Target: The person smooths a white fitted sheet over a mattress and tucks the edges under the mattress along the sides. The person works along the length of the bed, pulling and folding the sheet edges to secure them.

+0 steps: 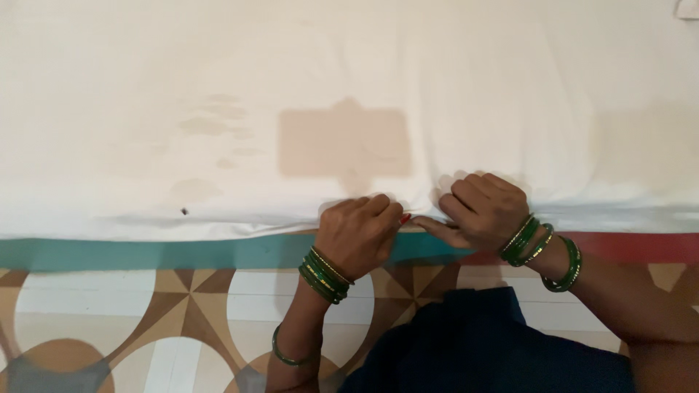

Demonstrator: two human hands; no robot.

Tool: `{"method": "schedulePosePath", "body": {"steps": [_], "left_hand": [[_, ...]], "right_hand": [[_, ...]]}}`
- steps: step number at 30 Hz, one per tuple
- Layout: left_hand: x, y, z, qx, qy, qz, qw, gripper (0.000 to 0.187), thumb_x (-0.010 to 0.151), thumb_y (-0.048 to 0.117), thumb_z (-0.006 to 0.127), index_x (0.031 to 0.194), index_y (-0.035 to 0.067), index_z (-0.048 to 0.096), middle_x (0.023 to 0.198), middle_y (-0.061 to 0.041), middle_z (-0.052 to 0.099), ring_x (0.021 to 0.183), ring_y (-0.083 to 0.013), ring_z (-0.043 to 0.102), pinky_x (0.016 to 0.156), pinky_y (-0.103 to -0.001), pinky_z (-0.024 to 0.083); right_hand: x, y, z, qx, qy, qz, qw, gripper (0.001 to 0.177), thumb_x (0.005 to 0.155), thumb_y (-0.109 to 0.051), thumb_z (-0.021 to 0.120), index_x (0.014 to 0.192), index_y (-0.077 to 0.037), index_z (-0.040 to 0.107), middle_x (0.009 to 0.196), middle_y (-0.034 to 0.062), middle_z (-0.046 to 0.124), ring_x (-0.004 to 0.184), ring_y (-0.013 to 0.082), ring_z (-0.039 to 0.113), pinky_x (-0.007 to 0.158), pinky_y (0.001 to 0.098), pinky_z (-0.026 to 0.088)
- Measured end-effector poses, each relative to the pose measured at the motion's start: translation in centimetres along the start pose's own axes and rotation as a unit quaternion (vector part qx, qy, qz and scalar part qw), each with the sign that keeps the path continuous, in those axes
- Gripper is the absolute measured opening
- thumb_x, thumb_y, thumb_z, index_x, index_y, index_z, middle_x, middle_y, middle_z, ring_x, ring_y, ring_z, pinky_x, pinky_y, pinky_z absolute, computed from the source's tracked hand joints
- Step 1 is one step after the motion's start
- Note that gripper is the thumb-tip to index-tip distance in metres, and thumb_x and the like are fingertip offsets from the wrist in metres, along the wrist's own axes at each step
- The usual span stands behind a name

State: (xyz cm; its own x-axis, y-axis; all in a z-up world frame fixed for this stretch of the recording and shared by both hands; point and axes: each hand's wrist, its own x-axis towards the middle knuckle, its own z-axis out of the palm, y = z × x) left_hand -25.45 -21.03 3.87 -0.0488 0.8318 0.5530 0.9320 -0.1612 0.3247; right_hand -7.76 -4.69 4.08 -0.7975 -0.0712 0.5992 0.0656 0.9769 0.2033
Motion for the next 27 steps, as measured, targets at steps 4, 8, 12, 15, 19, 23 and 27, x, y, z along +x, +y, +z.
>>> {"method": "schedulePosePath", "body": {"steps": [4, 8, 12, 15, 19, 23, 27], "left_hand": [[0.2, 0.6, -0.5, -0.009, 0.009, -0.007, 1.0, 0.012, 0.091, 0.017, 0.07, 0.083, 0.011, 0.063, 0.075, -0.003, 0.062, 0.065, -0.0232, 0.065, 0.057, -0.038, 0.05], [1.0, 1.4, -1.1, 0.044, -0.046, -0.048, 0.997, 0.014, 0.09, 0.02, 0.069, 0.081, 0.011, 0.063, 0.072, -0.004, 0.062, 0.064, -0.0244, 0.065, 0.054, -0.039, 0.048], [1.4, 2.2, -1.9, 0.054, -0.09, -0.093, 0.99, 0.012, 0.088, 0.021, 0.068, 0.082, 0.011, 0.063, 0.072, -0.002, 0.063, 0.065, -0.0237, 0.065, 0.055, -0.039, 0.049], [2.6, 2.0, -2.2, 0.043, -0.164, -0.152, 0.974, 0.024, 0.09, 0.032, 0.071, 0.079, 0.012, 0.063, 0.067, -0.002, 0.063, 0.062, -0.0233, 0.065, 0.056, -0.039, 0.05], [3.9, 0.5, -4.2, 0.119, -0.243, -0.229, 0.935, 0.049, 0.07, 0.052, 0.086, 0.074, 0.009, 0.061, 0.065, -0.007, 0.064, 0.065, -0.0285, 0.066, 0.058, -0.042, 0.051], [3.8, -1.3, -7.0, 0.266, -0.258, -0.332, 0.867, 0.049, 0.064, 0.048, 0.089, 0.086, 0.012, 0.066, 0.079, -0.005, 0.069, 0.075, -0.0278, 0.07, 0.059, -0.042, 0.054], [2.2, -2.6, -6.3, 0.29, -0.275, -0.302, 0.865, 0.049, 0.075, 0.024, 0.081, 0.12, 0.015, 0.064, 0.094, -0.006, 0.071, 0.081, -0.0235, 0.072, 0.065, -0.037, 0.057]], "right_hand": [[0.8, -0.7, -0.4, 0.004, -0.024, 0.017, 1.0, 0.044, 0.082, -0.05, 0.083, 0.076, -0.011, 0.064, 0.069, 0.0035, 0.056, 0.06, 0.0173, 0.057, 0.053, 0.0304, 0.046], [2.1, -1.0, 0.1, 0.07, -0.062, 0.005, 0.996, 0.033, 0.083, -0.043, 0.077, 0.087, -0.012, 0.066, 0.081, 0.001, 0.063, 0.069, 0.0157, 0.062, 0.062, 0.0303, 0.052], [3.3, -0.6, -0.2, 0.115, -0.051, -0.011, 0.992, 0.021, 0.087, -0.031, 0.074, 0.086, -0.012, 0.067, 0.082, 0.0009, 0.061, 0.073, 0.0154, 0.063, 0.063, 0.0307, 0.053], [3.6, -0.3, -1.1, 0.151, -0.039, -0.002, 0.988, 0.019, 0.086, -0.03, 0.073, 0.084, -0.012, 0.066, 0.083, 0.0011, 0.061, 0.071, 0.0155, 0.063, 0.059, 0.0309, 0.052], [3.5, -0.2, -1.1, 0.181, -0.007, 0.011, 0.983, 0.02, 0.089, -0.029, 0.072, 0.08, -0.013, 0.063, 0.078, 0.0004, 0.057, 0.072, 0.0153, 0.064, 0.061, 0.0309, 0.053], [2.9, 0.3, -0.4, 0.192, -0.052, 0.01, 0.98, 0.02, 0.092, -0.029, 0.071, 0.081, -0.013, 0.064, 0.077, 0.0002, 0.058, 0.071, 0.0144, 0.064, 0.062, 0.0305, 0.054], [3.1, -0.1, -0.4, 0.205, -0.066, 0.049, 0.975, 0.036, 0.091, -0.046, 0.072, 0.082, -0.012, 0.067, 0.076, 0.0016, 0.062, 0.067, 0.0154, 0.065, 0.058, 0.0311, 0.053]]}}
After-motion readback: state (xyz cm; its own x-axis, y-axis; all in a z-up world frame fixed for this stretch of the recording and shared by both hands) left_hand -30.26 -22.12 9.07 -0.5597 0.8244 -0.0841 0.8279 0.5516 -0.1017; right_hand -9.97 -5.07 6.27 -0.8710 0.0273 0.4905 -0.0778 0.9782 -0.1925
